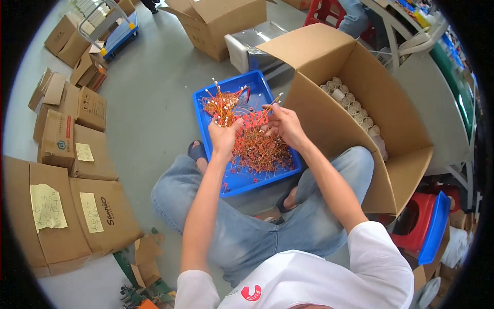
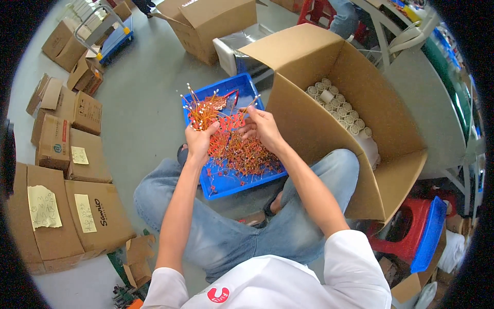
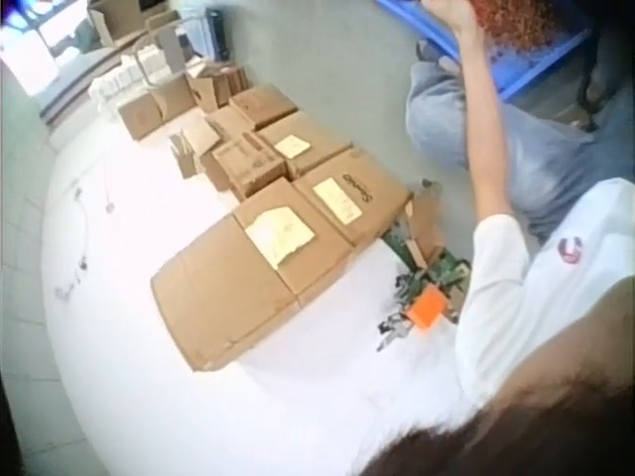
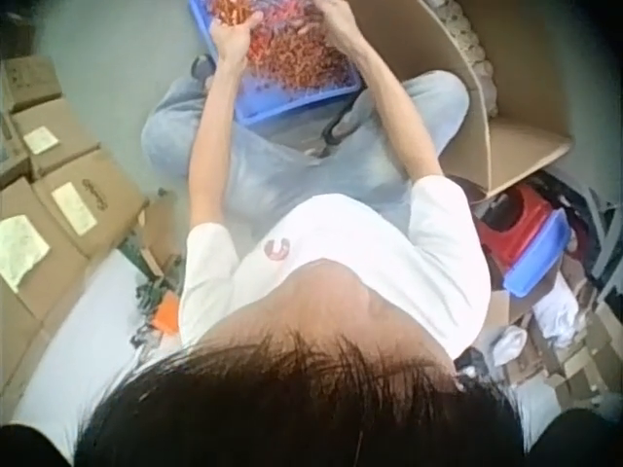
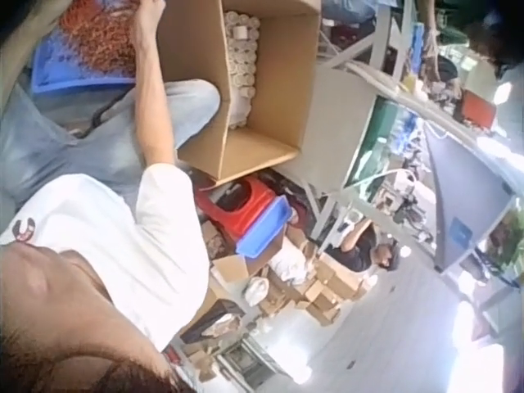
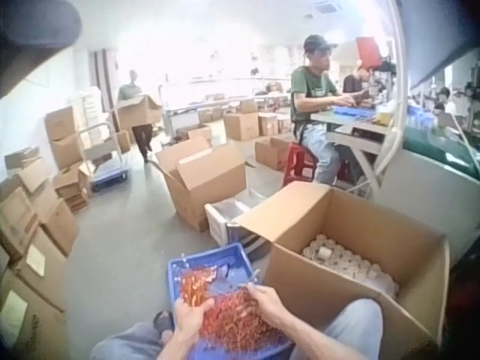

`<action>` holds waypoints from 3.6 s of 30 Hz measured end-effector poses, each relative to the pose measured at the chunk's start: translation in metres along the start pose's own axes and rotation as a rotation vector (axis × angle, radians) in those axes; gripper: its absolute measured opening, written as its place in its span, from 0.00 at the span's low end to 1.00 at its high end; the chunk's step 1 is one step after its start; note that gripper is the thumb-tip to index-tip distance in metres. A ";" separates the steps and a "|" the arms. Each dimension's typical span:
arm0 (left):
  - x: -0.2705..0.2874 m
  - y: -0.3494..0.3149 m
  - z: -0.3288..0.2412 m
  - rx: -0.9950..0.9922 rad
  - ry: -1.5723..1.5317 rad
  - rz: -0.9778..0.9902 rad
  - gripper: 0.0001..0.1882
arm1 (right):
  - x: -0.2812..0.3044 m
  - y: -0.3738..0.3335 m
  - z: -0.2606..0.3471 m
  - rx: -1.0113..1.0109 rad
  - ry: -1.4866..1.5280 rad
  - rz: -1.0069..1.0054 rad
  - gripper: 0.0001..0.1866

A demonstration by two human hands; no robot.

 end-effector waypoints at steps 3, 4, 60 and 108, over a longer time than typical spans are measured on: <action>-0.012 -0.003 -0.001 0.004 0.013 0.048 0.18 | -0.002 -0.008 0.005 0.036 -0.160 -0.053 0.17; -0.018 -0.004 -0.002 0.003 0.029 0.079 0.18 | 0.002 -0.008 0.004 0.038 -0.157 -0.059 0.17; -0.059 -0.043 -0.018 -0.270 0.434 -0.003 0.16 | 0.009 -0.026 0.025 0.454 -1.069 -0.595 0.11; 0.027 0.012 0.035 -0.154 -0.044 -0.410 0.20 | 0.017 0.004 -0.092 -0.245 0.072 -0.111 0.33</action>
Point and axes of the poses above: each hand's wrist, its own y-axis towards the middle knuckle, its own x-axis out of the back of the hand, z = x × y, the point moved 10 cm from there along y, towards the middle knuckle, and after that the axes turned 6 degrees about -x, right-handed, at the moved point
